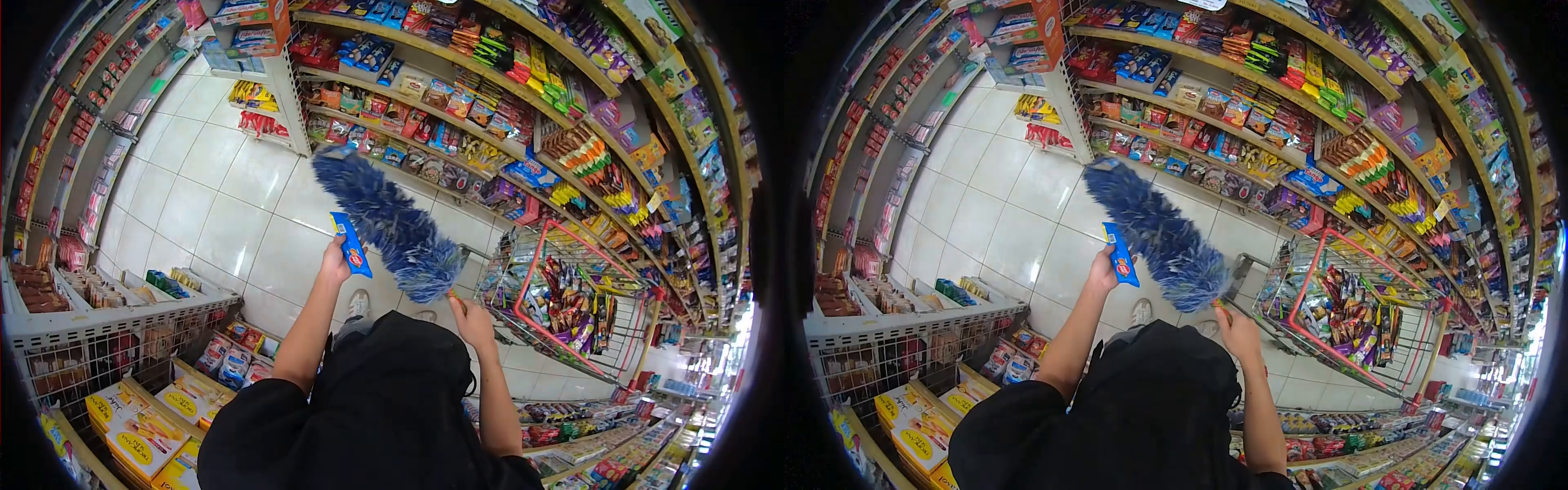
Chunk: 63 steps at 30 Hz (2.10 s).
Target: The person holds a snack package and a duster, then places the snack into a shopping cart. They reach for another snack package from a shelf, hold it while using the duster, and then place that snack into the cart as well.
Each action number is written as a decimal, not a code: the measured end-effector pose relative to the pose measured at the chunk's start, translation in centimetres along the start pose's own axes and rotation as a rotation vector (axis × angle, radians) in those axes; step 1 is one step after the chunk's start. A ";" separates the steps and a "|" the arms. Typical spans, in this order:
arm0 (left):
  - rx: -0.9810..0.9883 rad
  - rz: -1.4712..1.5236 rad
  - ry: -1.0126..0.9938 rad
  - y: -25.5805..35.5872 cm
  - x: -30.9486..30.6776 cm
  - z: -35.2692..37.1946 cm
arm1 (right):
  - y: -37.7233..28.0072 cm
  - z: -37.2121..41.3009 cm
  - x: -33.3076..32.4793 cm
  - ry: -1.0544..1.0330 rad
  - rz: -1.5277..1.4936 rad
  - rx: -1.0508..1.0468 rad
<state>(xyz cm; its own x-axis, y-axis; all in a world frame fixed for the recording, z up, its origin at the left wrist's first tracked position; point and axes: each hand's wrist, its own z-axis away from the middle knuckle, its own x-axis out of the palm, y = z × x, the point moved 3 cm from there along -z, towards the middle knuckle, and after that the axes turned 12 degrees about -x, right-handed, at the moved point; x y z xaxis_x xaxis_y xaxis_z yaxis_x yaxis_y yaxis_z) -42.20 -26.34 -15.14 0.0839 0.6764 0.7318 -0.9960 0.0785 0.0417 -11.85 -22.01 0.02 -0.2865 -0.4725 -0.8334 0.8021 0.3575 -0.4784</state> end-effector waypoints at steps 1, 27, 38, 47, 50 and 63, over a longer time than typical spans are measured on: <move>-0.006 0.005 -0.037 0.1 0.4 -0.2 | -0.2 0.1 0.2 -0.014 0.009 -0.025; 0.592 0.116 0.733 2.6 -4.7 -0.2 | -5.9 0.3 0.0 0.097 0.045 0.062; 0.188 0.325 0.121 1.6 0.4 -1.2 | -4.0 -0.9 -0.1 -0.009 0.123 0.037; 0.394 0.224 -0.116 5.8 6.1 2.7 | 1.8 0.8 -0.2 0.097 0.060 0.265; 0.383 0.096 -0.189 4.8 7.6 1.8 | 2.2 1.9 0.2 0.051 0.021 0.280; 0.140 -0.201 0.331 0.9 2.1 -2.1 | 1.8 4.9 -3.2 0.303 -0.296 0.403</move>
<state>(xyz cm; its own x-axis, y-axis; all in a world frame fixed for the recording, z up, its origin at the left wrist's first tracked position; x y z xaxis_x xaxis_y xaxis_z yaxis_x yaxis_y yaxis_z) -42.84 -23.31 -15.03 0.2593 0.8586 0.4422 -0.9513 0.1480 0.2704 -6.89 -23.83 3.17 -0.6179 -0.2331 -0.7509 0.7844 -0.1176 -0.6090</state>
